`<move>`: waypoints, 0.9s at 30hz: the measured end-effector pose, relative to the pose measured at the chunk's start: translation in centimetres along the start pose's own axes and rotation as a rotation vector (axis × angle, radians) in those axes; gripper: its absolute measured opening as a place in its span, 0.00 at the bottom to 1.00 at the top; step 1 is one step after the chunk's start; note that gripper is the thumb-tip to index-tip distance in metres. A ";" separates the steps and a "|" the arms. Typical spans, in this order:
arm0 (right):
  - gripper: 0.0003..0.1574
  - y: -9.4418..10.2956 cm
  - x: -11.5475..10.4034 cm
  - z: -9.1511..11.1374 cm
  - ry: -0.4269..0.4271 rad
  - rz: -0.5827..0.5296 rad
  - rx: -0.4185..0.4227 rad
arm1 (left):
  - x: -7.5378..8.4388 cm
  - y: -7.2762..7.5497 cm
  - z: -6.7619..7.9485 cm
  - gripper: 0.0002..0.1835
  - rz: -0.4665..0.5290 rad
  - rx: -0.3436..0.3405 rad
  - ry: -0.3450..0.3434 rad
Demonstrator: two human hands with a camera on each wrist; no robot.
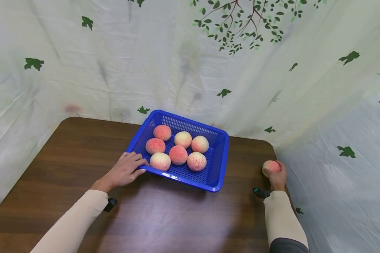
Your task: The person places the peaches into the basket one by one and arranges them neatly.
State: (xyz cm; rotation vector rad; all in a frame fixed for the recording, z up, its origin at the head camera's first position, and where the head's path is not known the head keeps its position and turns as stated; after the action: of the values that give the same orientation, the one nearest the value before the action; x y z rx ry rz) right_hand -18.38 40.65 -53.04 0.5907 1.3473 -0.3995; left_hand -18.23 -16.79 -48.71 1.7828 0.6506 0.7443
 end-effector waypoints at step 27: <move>0.41 -0.9 -0.7 3.4 -0.050 -0.068 -0.080 | 0.3 0.1 0.0 0.08 -0.009 -0.031 0.015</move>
State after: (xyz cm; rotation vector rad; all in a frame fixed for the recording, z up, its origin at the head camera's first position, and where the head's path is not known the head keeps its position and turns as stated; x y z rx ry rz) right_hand -16.37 37.77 -52.13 0.4673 1.3318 -0.4112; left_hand -18.01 -16.63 -48.62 1.7468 0.6534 0.7590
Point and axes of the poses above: each hand's wrist, its own z-axis away from the middle knuckle, its own y-axis out of the back of the hand, x = y × z, the point moved 2 cm from there along -z, towards the middle knuckle, and after that the axes turned 9 degrees about -z, right-handed, at the moved point
